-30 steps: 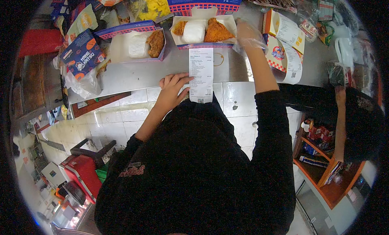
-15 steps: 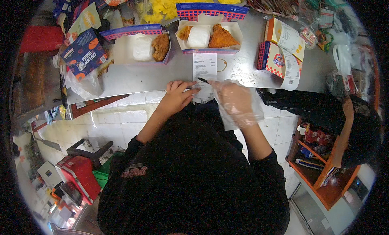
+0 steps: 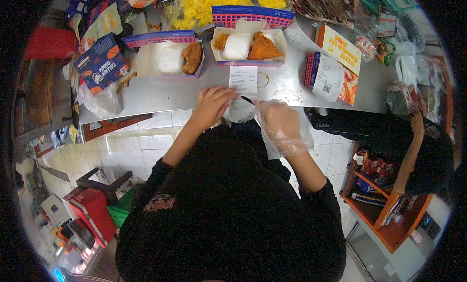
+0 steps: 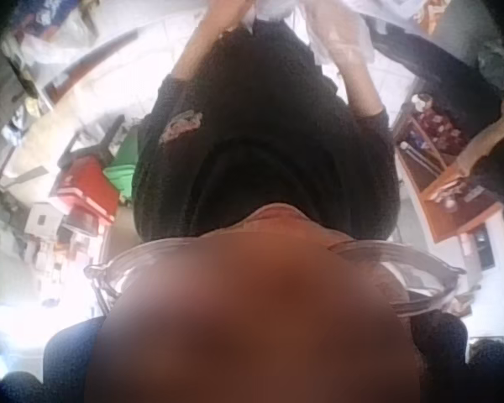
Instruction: The person retrieves packaged food items from a refrigerator, places them on a counter, and assembles them into takeaway boxes while referencing a printed order slip. They then retrieve fried chicken pieces from a display case and add them to the boxes before closing the containers.
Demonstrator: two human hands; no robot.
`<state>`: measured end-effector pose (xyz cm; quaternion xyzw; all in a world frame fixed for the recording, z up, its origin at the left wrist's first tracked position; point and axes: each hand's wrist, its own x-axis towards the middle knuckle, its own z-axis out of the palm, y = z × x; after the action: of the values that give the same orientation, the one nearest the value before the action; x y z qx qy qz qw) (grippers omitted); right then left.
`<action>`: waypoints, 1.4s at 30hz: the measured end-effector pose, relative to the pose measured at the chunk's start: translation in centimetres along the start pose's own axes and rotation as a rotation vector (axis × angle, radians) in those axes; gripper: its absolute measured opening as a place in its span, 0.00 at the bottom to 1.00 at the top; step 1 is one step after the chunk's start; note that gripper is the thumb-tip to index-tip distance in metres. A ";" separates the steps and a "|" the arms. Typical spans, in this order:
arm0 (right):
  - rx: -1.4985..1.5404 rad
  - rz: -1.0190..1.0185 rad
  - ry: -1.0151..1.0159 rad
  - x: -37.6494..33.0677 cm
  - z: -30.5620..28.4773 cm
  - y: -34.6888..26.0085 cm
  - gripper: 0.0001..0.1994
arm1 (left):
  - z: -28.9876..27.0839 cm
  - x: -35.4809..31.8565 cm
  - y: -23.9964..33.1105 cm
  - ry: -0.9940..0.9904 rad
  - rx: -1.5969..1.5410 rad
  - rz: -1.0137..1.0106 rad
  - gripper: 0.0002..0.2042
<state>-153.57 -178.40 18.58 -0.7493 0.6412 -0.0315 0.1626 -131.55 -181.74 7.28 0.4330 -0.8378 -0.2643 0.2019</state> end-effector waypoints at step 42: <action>0.234 0.092 0.523 -0.6 -0.3 10.0 0.20 | 5.4 30.7 12.7 0.186 0.282 0.313 0.13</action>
<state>-163.28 -179.17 16.13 -0.6619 0.6867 -0.2900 0.0784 -159.18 -199.67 14.30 0.3440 -0.9012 -0.0691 0.2544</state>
